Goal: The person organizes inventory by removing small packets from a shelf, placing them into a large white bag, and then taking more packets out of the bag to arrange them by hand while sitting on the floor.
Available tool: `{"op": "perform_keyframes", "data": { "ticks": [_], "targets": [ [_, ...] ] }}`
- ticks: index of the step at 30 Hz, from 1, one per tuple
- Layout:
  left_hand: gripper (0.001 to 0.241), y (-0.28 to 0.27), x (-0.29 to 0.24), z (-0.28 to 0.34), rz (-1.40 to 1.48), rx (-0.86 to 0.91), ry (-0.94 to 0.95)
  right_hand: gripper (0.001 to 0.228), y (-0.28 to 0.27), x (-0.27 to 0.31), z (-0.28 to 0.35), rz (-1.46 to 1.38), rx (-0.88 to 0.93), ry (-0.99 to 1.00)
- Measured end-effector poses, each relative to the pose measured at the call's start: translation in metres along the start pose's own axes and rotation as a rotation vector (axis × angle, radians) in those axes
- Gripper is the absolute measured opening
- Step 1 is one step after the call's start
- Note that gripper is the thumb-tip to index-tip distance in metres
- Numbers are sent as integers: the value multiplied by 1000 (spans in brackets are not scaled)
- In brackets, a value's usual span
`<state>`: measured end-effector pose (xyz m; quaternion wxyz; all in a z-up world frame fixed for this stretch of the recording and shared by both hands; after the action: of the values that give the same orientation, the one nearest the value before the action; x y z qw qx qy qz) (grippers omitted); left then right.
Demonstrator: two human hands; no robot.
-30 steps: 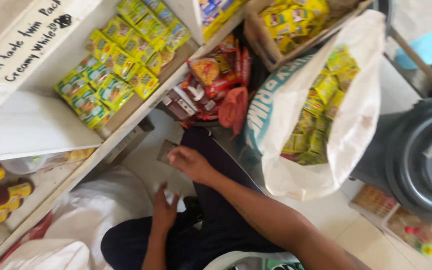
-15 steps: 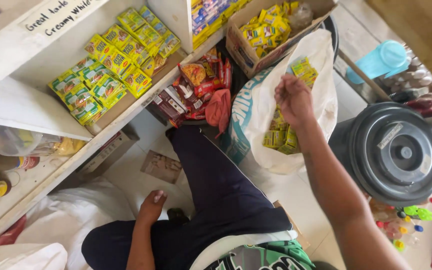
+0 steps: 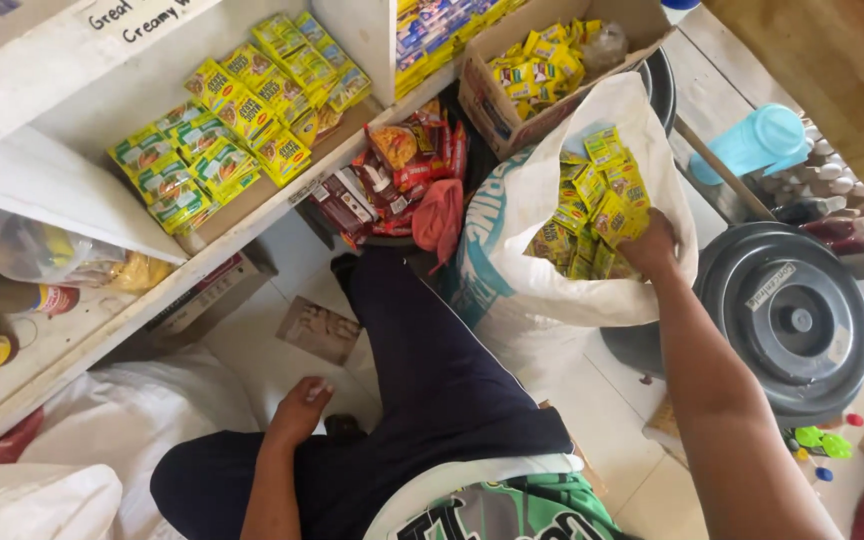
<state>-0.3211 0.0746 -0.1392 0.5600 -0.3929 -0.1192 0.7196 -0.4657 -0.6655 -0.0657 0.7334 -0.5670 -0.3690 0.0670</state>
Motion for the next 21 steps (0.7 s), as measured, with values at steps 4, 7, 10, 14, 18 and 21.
{"op": "perform_keyframes", "data": {
  "ticks": [4, 7, 10, 14, 18, 21],
  "targets": [
    [52, -8, -12, 5, -6, -33, 20, 107, 7, 37, 3, -149, 48, -155],
    [54, -8, -16, 17, 6, 72, -93, 110, 10, 72, 15, -71, 65, -261],
    [54, -9, -12, 16, 11, 50, -103, 97, 6, 84, 25, 72, 89, -77],
    [54, -8, -8, 21, 51, 25, -91, 81, -11, 91, 22, 70, 88, -112],
    [54, -7, -10, 24, 26, 24, -81, 59, -51, 88, 32, -151, -18, -107],
    [53, -6, -13, 17, 26, 36, -76, 51, -94, 136, 47, -724, 82, -112]
  ]
}}
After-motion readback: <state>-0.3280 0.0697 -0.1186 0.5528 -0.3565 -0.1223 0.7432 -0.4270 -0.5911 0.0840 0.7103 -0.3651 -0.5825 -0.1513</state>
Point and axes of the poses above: each hand's wrist, its own z-axis away from the middle knuckle, its own y-axis out of the palm, x = y × z, the point moved 5 cm from there along -z, towards the middle knuckle, and after that the axes turned 13 degrees about -z, right-handed, at the moved point
